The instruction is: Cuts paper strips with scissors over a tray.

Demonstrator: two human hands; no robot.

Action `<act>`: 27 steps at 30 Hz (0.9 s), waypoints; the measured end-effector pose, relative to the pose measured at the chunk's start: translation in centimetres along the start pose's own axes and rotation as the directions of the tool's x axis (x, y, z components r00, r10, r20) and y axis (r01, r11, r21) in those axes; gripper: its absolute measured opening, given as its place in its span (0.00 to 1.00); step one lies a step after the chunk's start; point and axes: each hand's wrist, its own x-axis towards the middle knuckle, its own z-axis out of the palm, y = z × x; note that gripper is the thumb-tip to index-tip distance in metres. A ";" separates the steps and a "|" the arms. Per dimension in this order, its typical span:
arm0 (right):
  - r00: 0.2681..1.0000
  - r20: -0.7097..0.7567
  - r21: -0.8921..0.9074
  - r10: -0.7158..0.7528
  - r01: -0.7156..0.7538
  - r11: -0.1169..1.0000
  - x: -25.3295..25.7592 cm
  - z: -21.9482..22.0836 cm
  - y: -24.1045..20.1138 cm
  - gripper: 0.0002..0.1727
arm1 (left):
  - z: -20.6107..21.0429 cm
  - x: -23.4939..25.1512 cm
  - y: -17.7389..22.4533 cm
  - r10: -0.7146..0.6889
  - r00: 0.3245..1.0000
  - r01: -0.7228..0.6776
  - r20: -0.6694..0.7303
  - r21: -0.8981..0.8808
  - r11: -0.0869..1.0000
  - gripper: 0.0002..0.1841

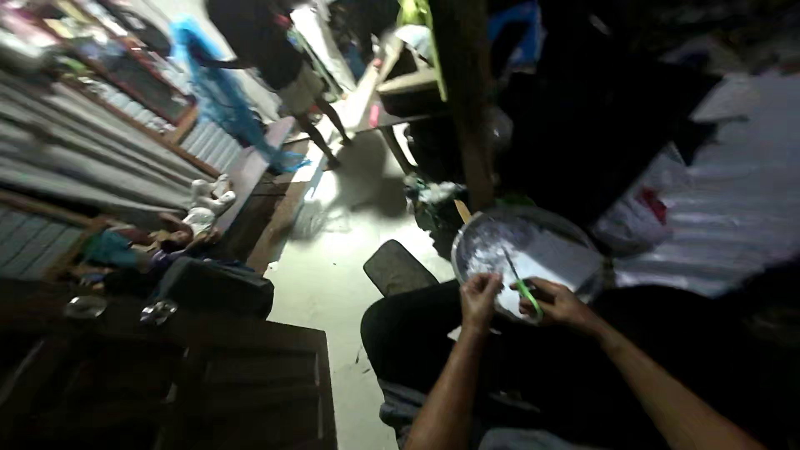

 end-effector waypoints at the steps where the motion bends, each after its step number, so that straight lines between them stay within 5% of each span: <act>1: 0.999 -0.043 0.023 -0.014 0.015 1.000 -0.2 0.0 0.3 0.22 | 0.2 0.0 -0.1 -0.007 1.000 0.007 0.019 0.014 1.000 0.09; 8: 0.968 -0.251 0.315 -0.005 0.087 0.945 1.8 -0.9 0.7 0.23 | 0.5 0.4 -0.6 0.002 0.987 -0.048 0.162 0.279 0.959 0.13; 19: 0.985 -0.135 0.189 -0.111 0.136 0.973 4.2 -0.5 -1.3 0.27 | -0.5 0.9 -0.7 -0.002 0.996 -0.023 0.086 0.284 0.959 0.13; 27: 0.960 -0.272 0.266 -0.068 0.142 0.953 3.1 0.1 1.3 0.25 | -0.1 0.5 -0.2 -0.018 0.980 -0.075 0.196 0.454 0.888 0.16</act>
